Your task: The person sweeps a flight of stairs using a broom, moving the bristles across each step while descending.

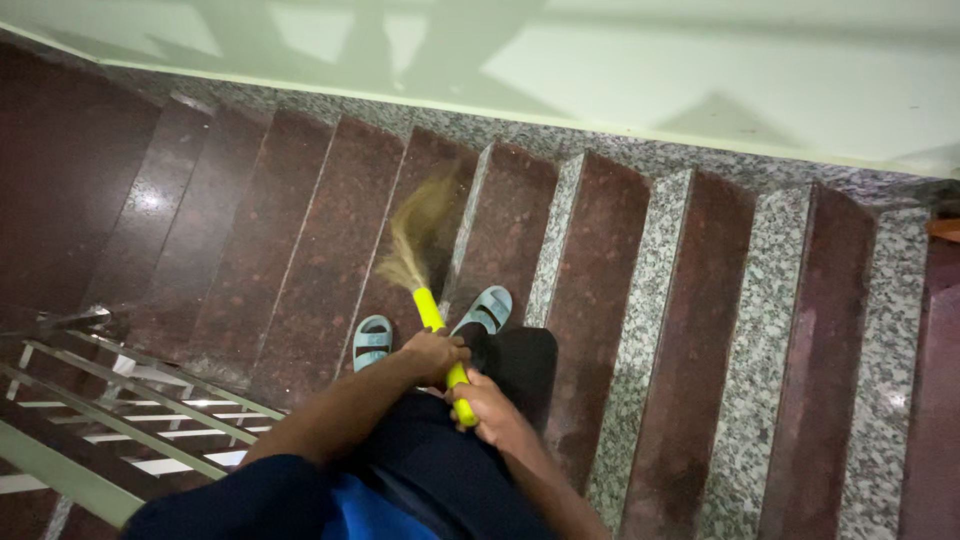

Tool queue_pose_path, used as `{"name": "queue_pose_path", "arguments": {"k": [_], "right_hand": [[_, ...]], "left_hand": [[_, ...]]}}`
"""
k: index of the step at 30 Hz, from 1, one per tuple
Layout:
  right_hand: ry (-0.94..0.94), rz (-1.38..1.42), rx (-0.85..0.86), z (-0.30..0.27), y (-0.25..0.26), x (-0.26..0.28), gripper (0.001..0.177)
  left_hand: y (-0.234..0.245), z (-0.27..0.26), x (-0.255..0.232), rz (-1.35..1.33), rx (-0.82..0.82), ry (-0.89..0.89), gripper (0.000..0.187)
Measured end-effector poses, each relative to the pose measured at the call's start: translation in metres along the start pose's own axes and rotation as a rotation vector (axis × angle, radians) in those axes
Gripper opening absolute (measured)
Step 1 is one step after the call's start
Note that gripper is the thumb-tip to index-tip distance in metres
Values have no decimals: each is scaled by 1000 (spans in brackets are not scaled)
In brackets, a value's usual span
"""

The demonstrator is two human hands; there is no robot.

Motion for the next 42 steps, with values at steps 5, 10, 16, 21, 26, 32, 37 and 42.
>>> {"name": "queue_pose_path", "arguments": {"k": [5, 10, 16, 21, 26, 32, 37, 42], "right_hand": [[204, 104, 32, -63, -9, 24, 72], [256, 60, -102, -68, -16, 31, 82], [224, -135, -164, -14, -24, 21, 69], [49, -166, 30, 2, -9, 28, 44], [113, -125, 83, -35, -17, 55, 55], [192, -221, -13, -80, -44, 108, 83], [251, -410, -40, -86, -51, 148, 79], [297, -679, -78, -68, -57, 178, 65]], "left_hand": [[20, -11, -16, -55, -355, -121, 45], [32, -12, -27, -15, -552, -200, 38], [9, 1, -5, -52, -355, -101, 34], [-5, 7, 8, -77, -61, 65, 30], [32, -15, 1, -54, -173, 47, 45], [59, -14, -6, -17, -626, -61, 36], [80, -11, 2, -69, -685, -17, 41], [92, -8, 24, 17, -621, 79, 36]]}}
Point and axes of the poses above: each hand's wrist, its own z-axis towards the middle knuckle, its own y-axis out of the back of the hand, x = y × z, the point moved 3 cm from there along z, towards the middle knuckle, and after that the axes turned 3 degrees about y, right-handed, at the moved point
